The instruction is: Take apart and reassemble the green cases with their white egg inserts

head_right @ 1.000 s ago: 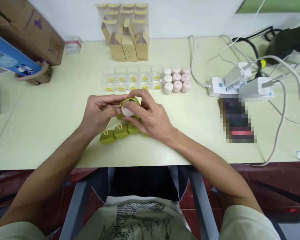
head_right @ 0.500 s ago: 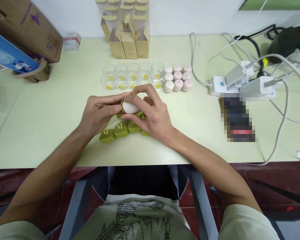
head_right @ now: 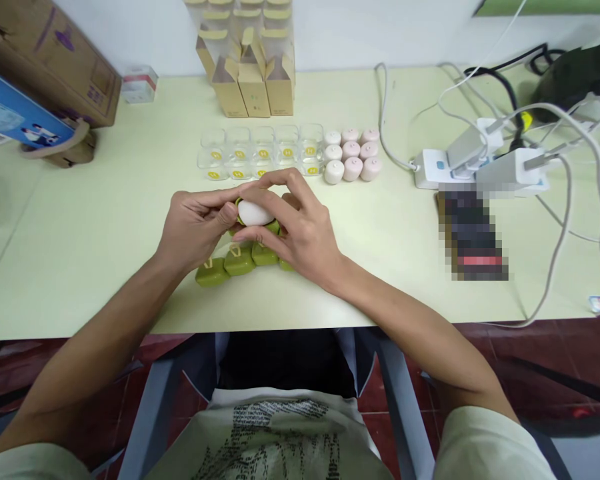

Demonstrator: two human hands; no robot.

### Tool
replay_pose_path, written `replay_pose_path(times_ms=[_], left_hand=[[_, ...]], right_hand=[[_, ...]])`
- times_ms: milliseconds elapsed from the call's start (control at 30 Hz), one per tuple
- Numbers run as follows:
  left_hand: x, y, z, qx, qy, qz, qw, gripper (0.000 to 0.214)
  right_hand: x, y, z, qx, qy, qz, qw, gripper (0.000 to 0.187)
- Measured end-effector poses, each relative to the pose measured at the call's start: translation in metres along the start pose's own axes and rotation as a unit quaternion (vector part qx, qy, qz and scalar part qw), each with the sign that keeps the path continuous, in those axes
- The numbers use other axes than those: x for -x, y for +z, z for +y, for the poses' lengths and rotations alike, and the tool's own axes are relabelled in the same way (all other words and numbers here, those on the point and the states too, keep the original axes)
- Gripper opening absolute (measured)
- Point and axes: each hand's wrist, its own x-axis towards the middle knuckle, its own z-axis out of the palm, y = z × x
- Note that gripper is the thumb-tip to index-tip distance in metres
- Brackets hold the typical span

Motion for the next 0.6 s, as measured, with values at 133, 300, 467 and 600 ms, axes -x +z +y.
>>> replay_pose_path(times_ms=[133,300,467,600], left_hand=[[-0.004,-0.005,-0.004,0.016,-0.004,0.016,1.000,0.059],[-0.010,-0.010,-0.008,0.009,0.012,-0.032,0.999,0.068],[-0.008,-0.001,-0.010,-0.037,0.062,-0.015,0.997,0.076],[-0.006,0.000,-0.012,-0.062,0.110,0.028,0.992,0.069]], right_hand=[[-0.004,-0.004,0.003,-0.033,-0.003,-0.025,0.999,0.043],[-0.009,-0.013,-0.003,-0.071,0.040,-0.007,0.997,0.046],[-0.010,-0.009,-0.006,-0.136,0.111,-0.007,0.984,0.051],[-0.009,-0.008,-0.006,-0.164,0.108,-0.031,0.980,0.053]])
